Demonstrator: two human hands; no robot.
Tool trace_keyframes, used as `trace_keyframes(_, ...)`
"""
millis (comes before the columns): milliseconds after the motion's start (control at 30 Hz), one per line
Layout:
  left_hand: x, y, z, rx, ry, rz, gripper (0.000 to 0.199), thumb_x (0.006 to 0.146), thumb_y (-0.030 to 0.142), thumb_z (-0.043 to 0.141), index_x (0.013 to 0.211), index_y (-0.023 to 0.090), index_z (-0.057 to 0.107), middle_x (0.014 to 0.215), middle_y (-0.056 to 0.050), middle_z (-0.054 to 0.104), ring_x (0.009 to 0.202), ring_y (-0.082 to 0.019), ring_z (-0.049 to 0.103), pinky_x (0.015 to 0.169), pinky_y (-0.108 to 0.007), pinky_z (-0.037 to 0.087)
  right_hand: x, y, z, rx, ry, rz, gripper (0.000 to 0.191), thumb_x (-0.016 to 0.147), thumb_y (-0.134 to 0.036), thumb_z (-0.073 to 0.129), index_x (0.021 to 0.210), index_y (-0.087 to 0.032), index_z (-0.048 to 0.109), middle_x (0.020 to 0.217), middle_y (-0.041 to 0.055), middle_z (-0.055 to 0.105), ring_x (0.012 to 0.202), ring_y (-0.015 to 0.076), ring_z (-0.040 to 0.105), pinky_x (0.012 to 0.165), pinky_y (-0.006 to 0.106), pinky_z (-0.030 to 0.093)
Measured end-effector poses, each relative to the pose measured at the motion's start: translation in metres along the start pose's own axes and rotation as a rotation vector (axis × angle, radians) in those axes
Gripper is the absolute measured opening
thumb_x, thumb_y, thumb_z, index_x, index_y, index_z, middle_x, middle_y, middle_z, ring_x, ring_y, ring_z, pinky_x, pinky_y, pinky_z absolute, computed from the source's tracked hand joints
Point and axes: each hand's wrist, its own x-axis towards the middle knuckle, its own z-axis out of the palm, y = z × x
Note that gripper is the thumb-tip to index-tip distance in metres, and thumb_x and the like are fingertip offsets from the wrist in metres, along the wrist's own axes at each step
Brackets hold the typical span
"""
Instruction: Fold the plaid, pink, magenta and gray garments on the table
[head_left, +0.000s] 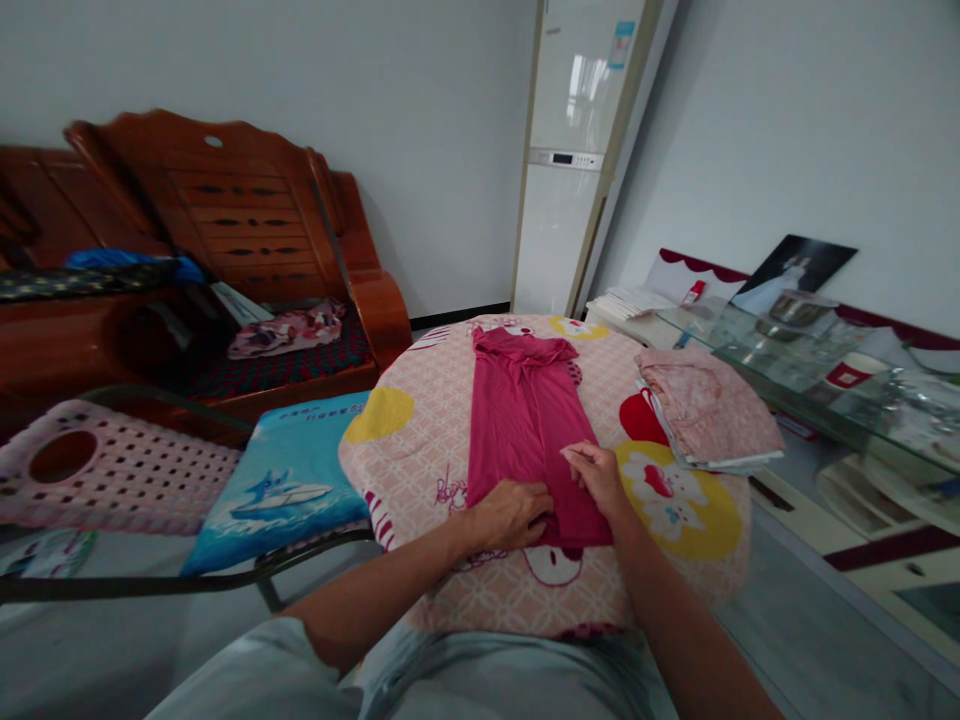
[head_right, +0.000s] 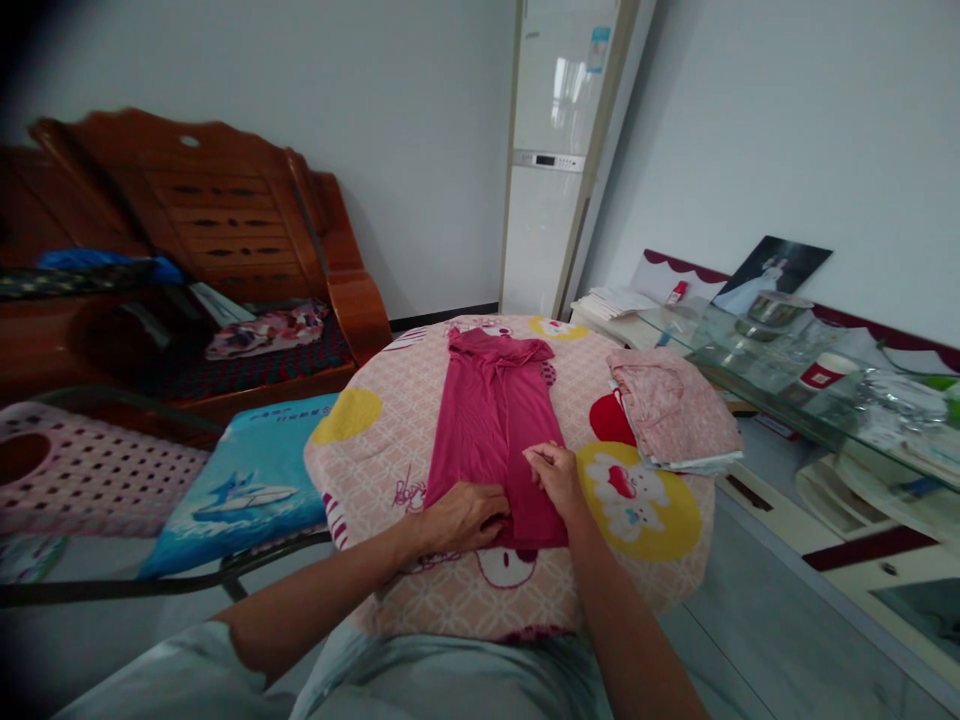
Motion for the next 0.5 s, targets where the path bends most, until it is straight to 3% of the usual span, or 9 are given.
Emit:
trace_keyframes(233, -0.0005, -0.0017, 0.0028, -0.018, 0.015, 0.009, 0.017, 0.090, 0.033, 0.058, 0.098, 0.020, 0.064, 0.096, -0.004, 0.065, 0.085, -0.016, 0.062, 0.069, -0.022, 0.043, -0.0013, -0.0040, 0.0007, 0.022, 0.006, 0.000, 0.032, 0.078, -0.047, 0.060, 0.077, -0.016, 0.069, 0.046, -0.0053, 0.050, 0.040, 0.0094, 0.042, 0.041, 0.021, 0.033)
trace_keyframes(500, 0.0013, 0.0016, 0.0047, 0.006, 0.029, 0.022, 0.019, 0.096, 0.020, 0.044, 0.094, 0.018, 0.063, 0.091, -0.005, 0.064, 0.079, -0.014, 0.061, 0.067, -0.021, 0.043, -0.0012, -0.0057, 0.0016, 0.037, 0.017, -0.007, 0.031, 0.078, -0.045, 0.060, 0.075, -0.016, 0.068, 0.046, -0.0056, 0.050, 0.040, 0.0093, 0.043, 0.041, 0.021, 0.033)
